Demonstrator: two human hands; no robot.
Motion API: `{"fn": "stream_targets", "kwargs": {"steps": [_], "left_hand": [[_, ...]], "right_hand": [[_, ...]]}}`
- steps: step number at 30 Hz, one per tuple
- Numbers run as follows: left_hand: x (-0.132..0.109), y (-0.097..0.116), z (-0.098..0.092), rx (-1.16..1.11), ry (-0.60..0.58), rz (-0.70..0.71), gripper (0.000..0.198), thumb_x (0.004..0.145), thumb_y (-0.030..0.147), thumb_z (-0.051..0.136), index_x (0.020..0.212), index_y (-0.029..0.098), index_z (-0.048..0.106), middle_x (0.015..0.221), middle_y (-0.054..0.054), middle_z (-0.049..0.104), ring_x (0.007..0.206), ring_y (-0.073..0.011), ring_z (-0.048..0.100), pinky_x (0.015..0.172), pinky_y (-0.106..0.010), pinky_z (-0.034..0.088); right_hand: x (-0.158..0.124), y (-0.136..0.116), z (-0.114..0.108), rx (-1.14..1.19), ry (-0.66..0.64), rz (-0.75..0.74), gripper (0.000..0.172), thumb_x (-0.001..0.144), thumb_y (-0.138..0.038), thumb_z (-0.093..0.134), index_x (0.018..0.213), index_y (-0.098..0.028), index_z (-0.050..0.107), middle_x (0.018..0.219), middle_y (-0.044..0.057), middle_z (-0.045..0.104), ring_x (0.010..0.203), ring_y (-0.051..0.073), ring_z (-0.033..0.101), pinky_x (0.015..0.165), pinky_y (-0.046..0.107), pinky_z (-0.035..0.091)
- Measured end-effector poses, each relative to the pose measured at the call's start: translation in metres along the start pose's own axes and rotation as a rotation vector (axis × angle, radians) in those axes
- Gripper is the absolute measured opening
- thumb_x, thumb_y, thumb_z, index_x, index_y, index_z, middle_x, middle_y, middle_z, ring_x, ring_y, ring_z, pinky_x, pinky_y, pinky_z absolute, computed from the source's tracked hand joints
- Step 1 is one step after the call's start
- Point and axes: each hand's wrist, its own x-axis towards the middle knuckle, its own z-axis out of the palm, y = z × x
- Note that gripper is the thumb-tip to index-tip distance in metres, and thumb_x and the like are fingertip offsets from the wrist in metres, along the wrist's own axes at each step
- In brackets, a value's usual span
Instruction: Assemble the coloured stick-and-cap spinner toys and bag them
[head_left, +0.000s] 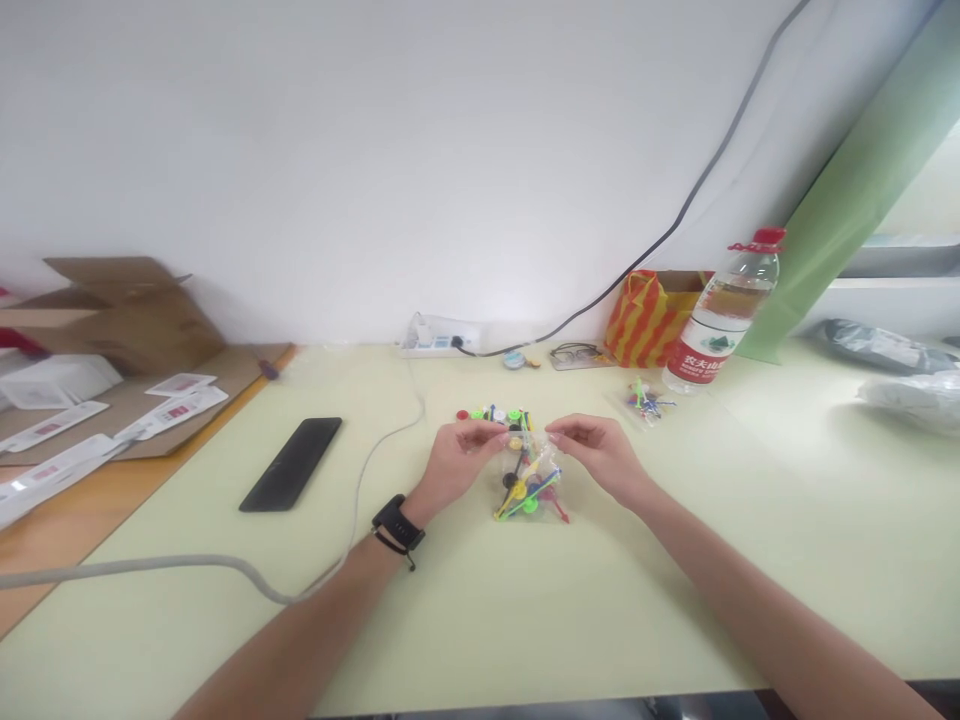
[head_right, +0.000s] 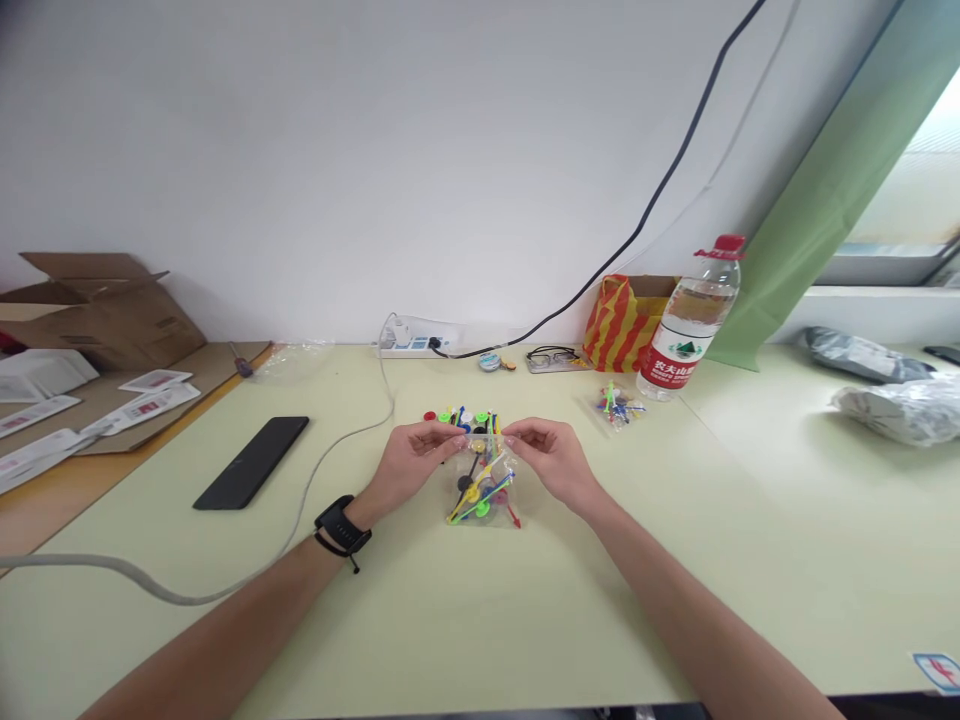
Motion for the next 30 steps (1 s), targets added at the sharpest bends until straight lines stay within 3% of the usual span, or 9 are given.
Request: {"fn": "stream_targets", "kwargs": {"steps": [7, 12, 16, 22, 30], "left_hand": [[0.001, -0.004, -0.002, -0.075, 0.01, -0.034, 0.024, 0.08, 0.035, 0.081, 0.095, 0.015, 0.081, 0.093, -0.011, 0.08, 0.087, -0.0226, 0.074, 0.078, -0.031, 0.058], [0.0, 0.001, -0.002, -0.137, 0.009, -0.091, 0.023, 0.08, 0.034, 0.081, 0.094, 0.015, 0.082, 0.092, -0.011, 0.08, 0.087, -0.0226, 0.073, 0.078, -0.031, 0.057], [0.0, -0.001, 0.0, -0.108, 0.001, -0.057, 0.034, 0.078, 0.034, 0.083, 0.105, 0.015, 0.08, 0.094, -0.01, 0.08, 0.087, -0.022, 0.073, 0.082, -0.033, 0.058], [0.001, -0.006, 0.0, 0.064, 0.003, 0.036, 0.025, 0.083, 0.038, 0.078, 0.096, 0.017, 0.08, 0.094, -0.009, 0.08, 0.086, -0.0218, 0.074, 0.081, -0.032, 0.059], [0.0, -0.001, -0.002, -0.126, 0.007, -0.064, 0.026, 0.077, 0.036, 0.083, 0.092, 0.015, 0.083, 0.091, -0.011, 0.08, 0.086, -0.0248, 0.075, 0.08, -0.035, 0.061]], "right_hand": [[0.001, 0.001, -0.007, -0.01, 0.011, -0.038, 0.018, 0.081, -0.036, 0.076, 0.092, -0.022, 0.082, 0.093, 0.006, 0.074, 0.085, 0.02, 0.064, 0.078, 0.034, 0.05], [0.001, 0.0, -0.009, -0.034, 0.0, -0.038, 0.02, 0.083, -0.039, 0.074, 0.09, -0.022, 0.082, 0.094, 0.007, 0.074, 0.087, 0.021, 0.064, 0.079, 0.034, 0.051], [0.003, 0.002, -0.009, -0.073, -0.022, -0.044, 0.033, 0.082, -0.044, 0.076, 0.106, -0.021, 0.078, 0.095, 0.008, 0.074, 0.087, 0.023, 0.067, 0.081, 0.037, 0.054], [0.004, 0.009, -0.006, -0.225, 0.008, -0.128, 0.027, 0.087, -0.047, 0.07, 0.092, -0.021, 0.074, 0.09, 0.007, 0.075, 0.083, 0.023, 0.069, 0.079, 0.037, 0.056], [0.0, -0.001, -0.012, -0.192, -0.031, -0.19, 0.021, 0.087, -0.041, 0.07, 0.093, -0.023, 0.08, 0.092, 0.008, 0.076, 0.087, 0.024, 0.069, 0.077, 0.037, 0.054]]}}
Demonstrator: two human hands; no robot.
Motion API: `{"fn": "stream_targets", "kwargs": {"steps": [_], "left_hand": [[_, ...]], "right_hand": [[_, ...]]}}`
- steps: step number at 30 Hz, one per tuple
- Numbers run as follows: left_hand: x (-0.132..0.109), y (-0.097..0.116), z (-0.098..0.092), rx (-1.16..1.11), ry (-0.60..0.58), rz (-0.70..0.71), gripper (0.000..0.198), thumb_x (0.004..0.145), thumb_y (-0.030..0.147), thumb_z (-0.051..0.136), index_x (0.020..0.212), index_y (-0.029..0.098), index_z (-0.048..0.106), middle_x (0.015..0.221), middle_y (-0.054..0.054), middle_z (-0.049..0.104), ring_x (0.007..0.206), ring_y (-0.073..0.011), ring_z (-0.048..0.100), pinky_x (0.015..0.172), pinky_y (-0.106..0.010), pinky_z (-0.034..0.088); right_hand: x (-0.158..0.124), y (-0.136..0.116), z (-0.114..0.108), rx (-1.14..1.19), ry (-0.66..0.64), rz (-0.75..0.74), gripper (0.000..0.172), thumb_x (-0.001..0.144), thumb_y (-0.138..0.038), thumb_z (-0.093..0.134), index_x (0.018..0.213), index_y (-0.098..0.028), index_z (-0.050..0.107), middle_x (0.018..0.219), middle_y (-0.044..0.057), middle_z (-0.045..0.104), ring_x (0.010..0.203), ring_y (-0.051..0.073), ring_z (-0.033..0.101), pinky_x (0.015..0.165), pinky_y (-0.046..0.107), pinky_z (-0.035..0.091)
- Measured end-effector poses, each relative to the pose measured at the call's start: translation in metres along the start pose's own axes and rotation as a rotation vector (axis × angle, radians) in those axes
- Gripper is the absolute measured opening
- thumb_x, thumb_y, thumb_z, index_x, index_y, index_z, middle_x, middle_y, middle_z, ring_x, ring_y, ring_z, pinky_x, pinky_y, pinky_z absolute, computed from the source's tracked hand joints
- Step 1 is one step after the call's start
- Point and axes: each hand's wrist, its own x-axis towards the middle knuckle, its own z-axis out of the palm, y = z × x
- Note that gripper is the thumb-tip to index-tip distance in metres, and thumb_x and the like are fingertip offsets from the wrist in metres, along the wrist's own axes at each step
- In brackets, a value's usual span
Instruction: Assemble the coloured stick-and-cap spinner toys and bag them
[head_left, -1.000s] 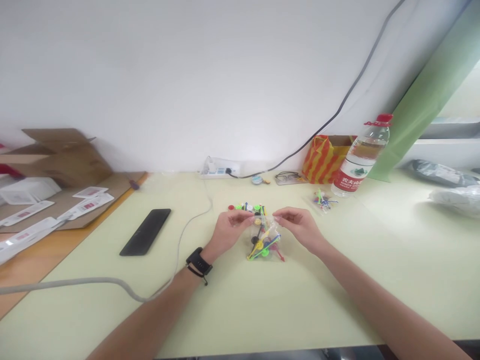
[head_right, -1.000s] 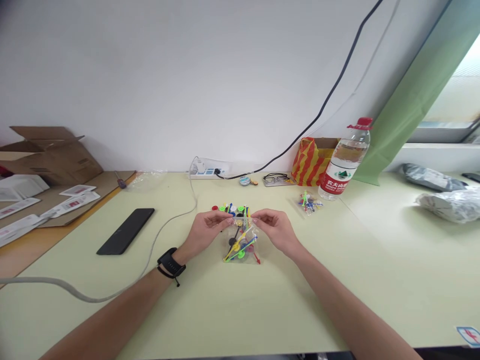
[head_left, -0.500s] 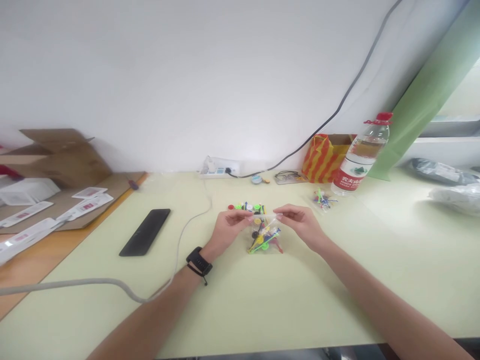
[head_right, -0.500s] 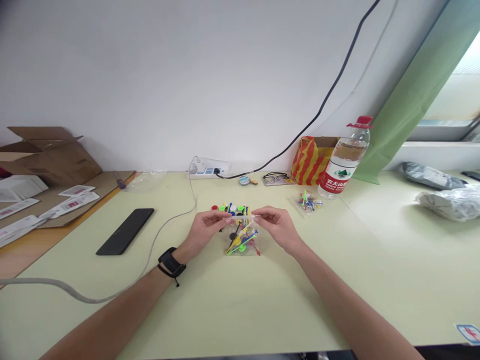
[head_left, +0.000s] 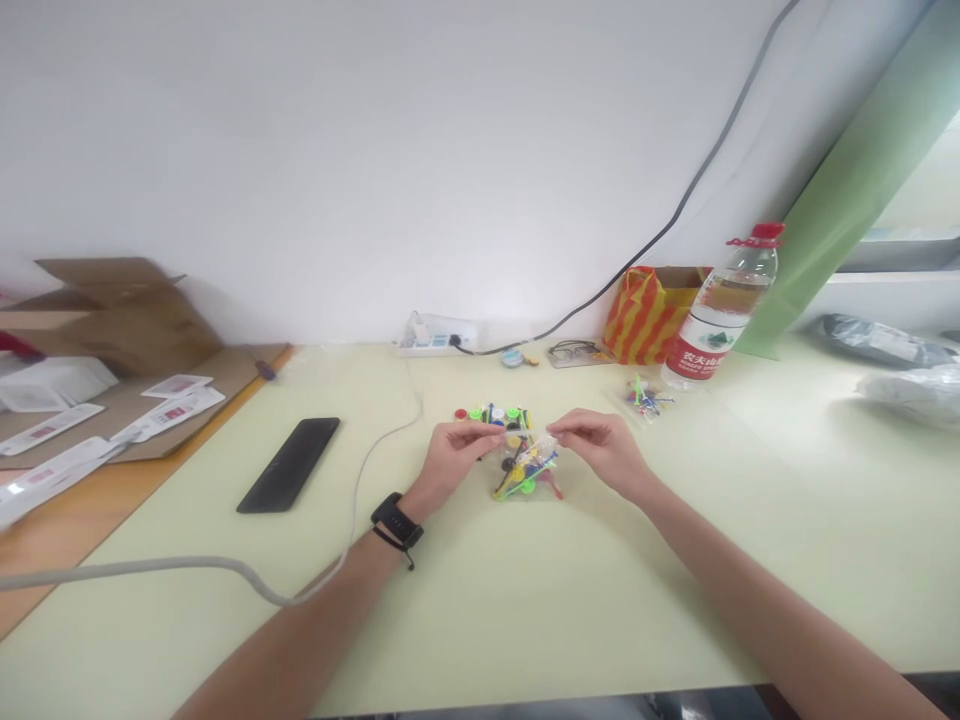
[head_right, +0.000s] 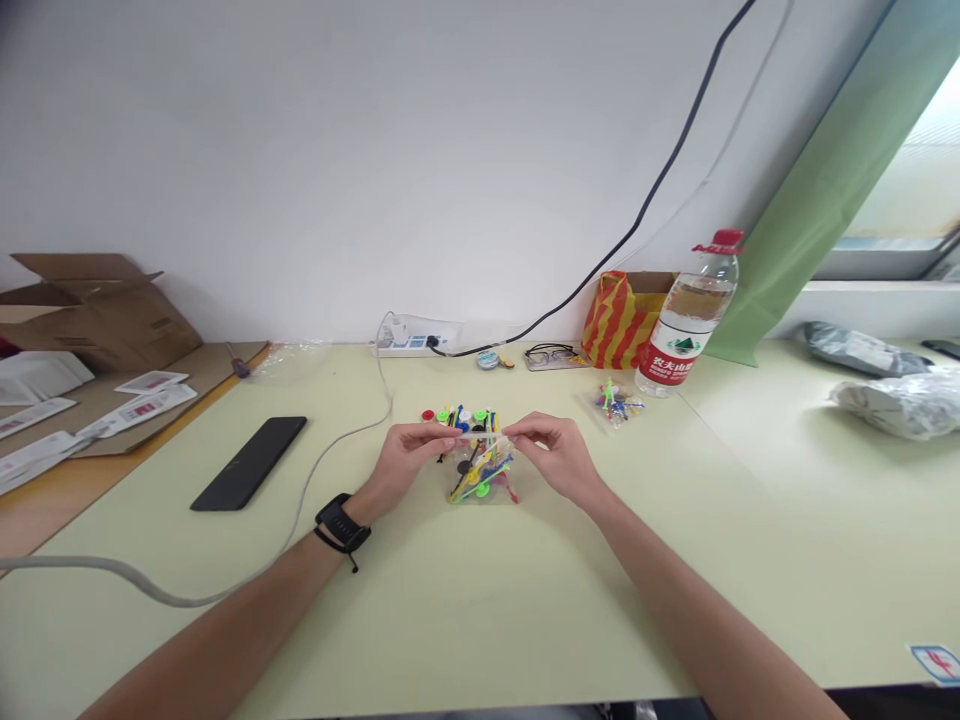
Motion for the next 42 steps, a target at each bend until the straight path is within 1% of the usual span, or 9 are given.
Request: {"fn": "stream_targets", "kwargs": {"steps": [3, 7, 12, 16, 24, 30, 36, 39, 42], "left_hand": [[-0.001, 0.0, 0.001, 0.008, 0.001, 0.014, 0.026, 0.075, 0.036, 0.085, 0.09, 0.015, 0.082, 0.093, -0.011, 0.08, 0.085, -0.0228, 0.074, 0.08, -0.033, 0.06], [-0.003, 0.004, 0.004, 0.013, -0.042, 0.027, 0.031, 0.074, 0.036, 0.086, 0.096, 0.015, 0.081, 0.098, -0.012, 0.079, 0.09, -0.0245, 0.074, 0.083, -0.034, 0.06], [-0.007, 0.011, 0.009, 0.12, -0.131, 0.094, 0.03, 0.085, 0.038, 0.077, 0.104, 0.016, 0.079, 0.098, -0.012, 0.077, 0.091, -0.0228, 0.071, 0.081, -0.031, 0.056], [-0.009, 0.012, 0.012, 0.234, -0.236, 0.156, 0.021, 0.09, 0.036, 0.071, 0.092, 0.018, 0.08, 0.09, -0.009, 0.076, 0.085, -0.0202, 0.068, 0.078, -0.029, 0.052], [-0.013, 0.012, 0.014, 0.286, -0.288, 0.163, 0.021, 0.092, 0.036, 0.068, 0.088, 0.018, 0.08, 0.083, -0.007, 0.074, 0.078, -0.0185, 0.064, 0.075, -0.03, 0.049], [-0.012, 0.009, 0.014, 0.323, -0.283, 0.133, 0.024, 0.089, 0.04, 0.072, 0.082, 0.018, 0.08, 0.08, -0.007, 0.075, 0.076, -0.0187, 0.065, 0.073, -0.029, 0.049], [-0.011, 0.011, 0.015, 0.297, -0.295, 0.066, 0.027, 0.08, 0.043, 0.08, 0.078, 0.016, 0.08, 0.074, -0.006, 0.076, 0.068, -0.0162, 0.062, 0.063, -0.026, 0.044], [-0.013, 0.013, 0.016, 0.306, -0.288, 0.051, 0.03, 0.08, 0.045, 0.081, 0.074, 0.015, 0.08, 0.07, -0.005, 0.074, 0.063, -0.0139, 0.058, 0.059, -0.025, 0.041], [-0.016, 0.012, 0.018, 0.27, -0.272, 0.002, 0.035, 0.077, 0.046, 0.082, 0.067, 0.013, 0.075, 0.062, -0.004, 0.068, 0.055, -0.0109, 0.049, 0.053, -0.025, 0.036]], "right_hand": [[-0.001, -0.005, -0.002, -0.01, -0.041, -0.002, 0.023, 0.089, -0.043, 0.069, 0.095, -0.023, 0.08, 0.092, 0.009, 0.076, 0.087, 0.025, 0.069, 0.078, 0.038, 0.054], [0.0, -0.007, 0.0, -0.028, -0.111, 0.077, 0.031, 0.09, -0.048, 0.069, 0.106, -0.023, 0.077, 0.091, 0.007, 0.076, 0.083, 0.023, 0.069, 0.075, 0.036, 0.055], [-0.001, -0.01, 0.003, -0.127, -0.202, 0.008, 0.028, 0.093, -0.047, 0.065, 0.09, -0.023, 0.079, 0.085, 0.006, 0.074, 0.079, 0.022, 0.066, 0.07, 0.034, 0.051], [-0.005, -0.017, 0.005, -0.126, -0.22, -0.029, 0.026, 0.093, -0.044, 0.066, 0.088, -0.023, 0.078, 0.082, 0.007, 0.071, 0.076, 0.021, 0.063, 0.068, 0.033, 0.048], [-0.006, -0.021, 0.006, -0.18, -0.335, -0.051, 0.033, 0.097, -0.047, 0.059, 0.082, -0.021, 0.074, 0.078, 0.005, 0.065, 0.069, 0.017, 0.055, 0.061, 0.03, 0.043], [-0.004, -0.028, -0.008, -0.266, -0.4, -0.078, 0.039, 0.096, -0.051, 0.059, 0.078, -0.021, 0.076, 0.07, 0.004, 0.059, 0.063, 0.016, 0.05, 0.059, 0.028, 0.042], [-0.001, -0.028, -0.023, -0.292, -0.502, 0.009, 0.039, 0.094, -0.052, 0.062, 0.083, -0.018, 0.078, 0.069, 0.004, 0.063, 0.061, 0.013, 0.047, 0.056, 0.026, 0.039], [-0.001, -0.03, -0.031, -0.307, -0.544, 0.054, 0.042, 0.093, -0.053, 0.062, 0.081, -0.016, 0.077, 0.07, 0.004, 0.064, 0.061, 0.013, 0.046, 0.055, 0.026, 0.037], [-0.001, -0.034, -0.039, -0.337, -0.576, 0.095, 0.041, 0.093, -0.052, 0.061, 0.082, -0.016, 0.077, 0.066, 0.002, 0.059, 0.058, 0.012, 0.042, 0.052, 0.026, 0.032]]}}
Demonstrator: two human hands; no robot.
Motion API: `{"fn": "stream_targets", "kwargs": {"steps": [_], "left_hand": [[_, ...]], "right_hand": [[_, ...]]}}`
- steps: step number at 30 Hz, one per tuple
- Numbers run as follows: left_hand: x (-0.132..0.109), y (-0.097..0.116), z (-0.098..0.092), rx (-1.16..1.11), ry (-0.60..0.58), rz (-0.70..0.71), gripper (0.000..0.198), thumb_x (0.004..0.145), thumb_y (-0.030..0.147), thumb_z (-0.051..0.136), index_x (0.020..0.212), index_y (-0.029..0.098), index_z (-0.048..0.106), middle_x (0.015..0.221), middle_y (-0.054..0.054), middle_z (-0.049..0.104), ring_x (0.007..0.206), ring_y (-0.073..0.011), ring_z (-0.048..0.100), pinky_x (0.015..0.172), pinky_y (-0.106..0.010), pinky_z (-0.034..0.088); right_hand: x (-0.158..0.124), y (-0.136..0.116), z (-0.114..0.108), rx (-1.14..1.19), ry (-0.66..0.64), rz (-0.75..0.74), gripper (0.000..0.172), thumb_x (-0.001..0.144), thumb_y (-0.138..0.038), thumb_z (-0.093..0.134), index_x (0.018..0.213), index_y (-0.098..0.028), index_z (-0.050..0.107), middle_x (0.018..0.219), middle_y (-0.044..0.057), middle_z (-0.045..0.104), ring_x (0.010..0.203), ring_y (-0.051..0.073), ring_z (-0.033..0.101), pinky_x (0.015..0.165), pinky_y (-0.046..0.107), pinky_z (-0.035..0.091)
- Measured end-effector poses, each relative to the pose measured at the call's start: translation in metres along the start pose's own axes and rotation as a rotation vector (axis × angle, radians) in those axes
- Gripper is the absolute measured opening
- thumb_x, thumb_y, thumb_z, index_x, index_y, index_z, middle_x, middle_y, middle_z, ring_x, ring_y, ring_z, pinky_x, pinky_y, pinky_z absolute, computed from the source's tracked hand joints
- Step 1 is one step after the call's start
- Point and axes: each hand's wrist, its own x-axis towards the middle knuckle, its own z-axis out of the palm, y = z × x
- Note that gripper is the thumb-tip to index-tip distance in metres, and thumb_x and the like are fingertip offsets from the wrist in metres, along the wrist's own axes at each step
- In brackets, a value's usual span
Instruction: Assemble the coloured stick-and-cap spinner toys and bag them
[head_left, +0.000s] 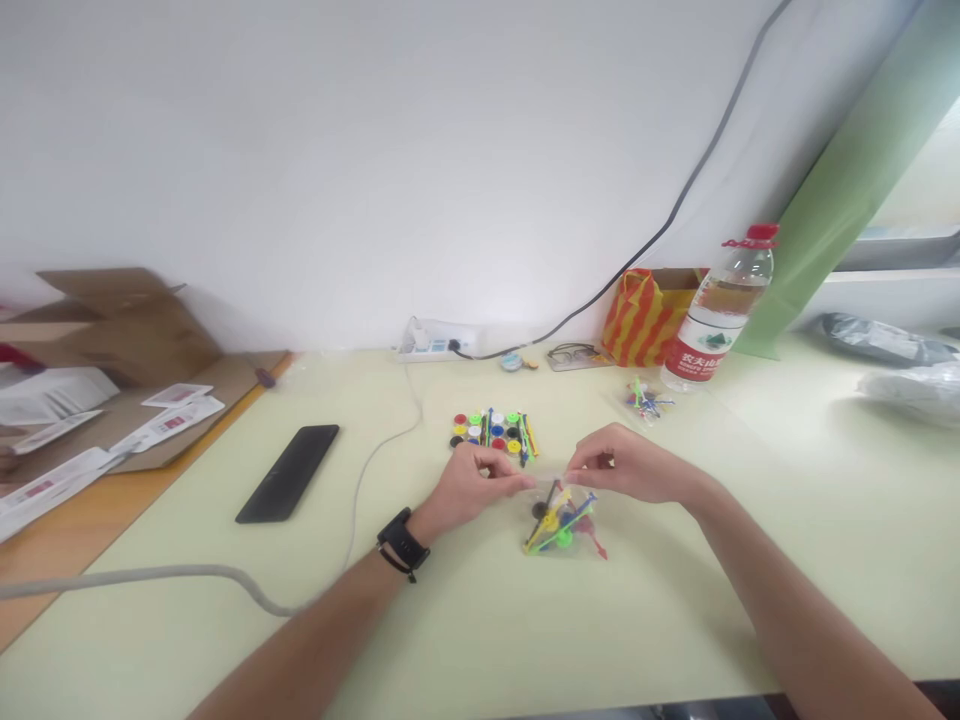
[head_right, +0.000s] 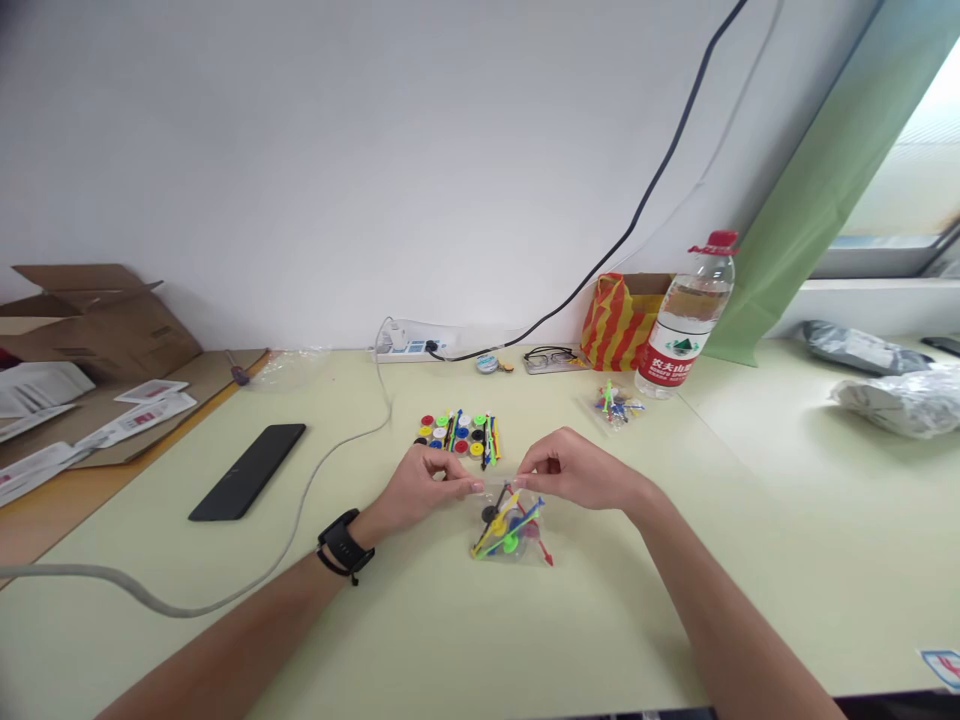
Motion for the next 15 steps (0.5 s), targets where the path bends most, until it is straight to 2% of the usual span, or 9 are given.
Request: {"fn": "stream_targets", "kwargs": {"steps": [4, 7, 11, 13, 15], "left_hand": [[-0.001, -0.002, 0.006, -0.032, -0.009, 0.017, 0.034, 0.082, 0.044, 0.079, 0.071, 0.013, 0.071, 0.065, -0.002, 0.064, 0.06, -0.0104, 0.047, 0.056, -0.024, 0.035], [-0.002, -0.002, 0.009, -0.011, -0.004, 0.05, 0.033, 0.084, 0.043, 0.076, 0.072, 0.013, 0.069, 0.066, -0.001, 0.06, 0.061, -0.0101, 0.044, 0.057, -0.024, 0.033], [-0.003, -0.003, 0.009, -0.007, -0.02, 0.034, 0.033, 0.09, 0.044, 0.069, 0.079, 0.013, 0.069, 0.069, -0.001, 0.061, 0.061, -0.0102, 0.045, 0.056, -0.024, 0.033], [-0.003, -0.004, 0.009, -0.002, -0.034, -0.004, 0.034, 0.094, 0.045, 0.063, 0.083, 0.014, 0.069, 0.07, -0.001, 0.061, 0.06, -0.0103, 0.046, 0.056, -0.023, 0.034], [-0.003, -0.006, 0.01, 0.022, -0.055, -0.033, 0.034, 0.096, 0.045, 0.06, 0.083, 0.014, 0.069, 0.068, -0.001, 0.061, 0.059, -0.0103, 0.047, 0.056, -0.023, 0.035]], "right_hand": [[-0.001, -0.004, 0.001, -0.004, -0.014, 0.022, 0.034, 0.094, -0.048, 0.06, 0.094, -0.019, 0.077, 0.057, -0.004, 0.04, 0.054, 0.011, 0.031, 0.05, 0.025, 0.026], [0.002, -0.005, 0.004, -0.002, -0.041, 0.014, 0.035, 0.095, -0.048, 0.059, 0.088, -0.018, 0.075, 0.057, -0.006, 0.031, 0.054, 0.01, 0.027, 0.05, 0.025, 0.022], [-0.004, -0.009, -0.004, -0.091, -0.036, 0.017, 0.034, 0.095, -0.047, 0.058, 0.081, -0.019, 0.072, 0.057, -0.006, 0.032, 0.053, 0.01, 0.029, 0.05, 0.025, 0.022], [-0.014, -0.014, -0.012, -0.203, 0.02, 0.053, 0.033, 0.097, -0.045, 0.057, 0.079, -0.02, 0.071, 0.055, -0.006, 0.033, 0.052, 0.01, 0.031, 0.05, 0.025, 0.023], [-0.029, -0.019, -0.018, -0.383, 0.129, 0.1, 0.034, 0.097, -0.042, 0.057, 0.073, -0.02, 0.067, 0.053, -0.006, 0.036, 0.05, 0.01, 0.034, 0.05, 0.025, 0.024]]}}
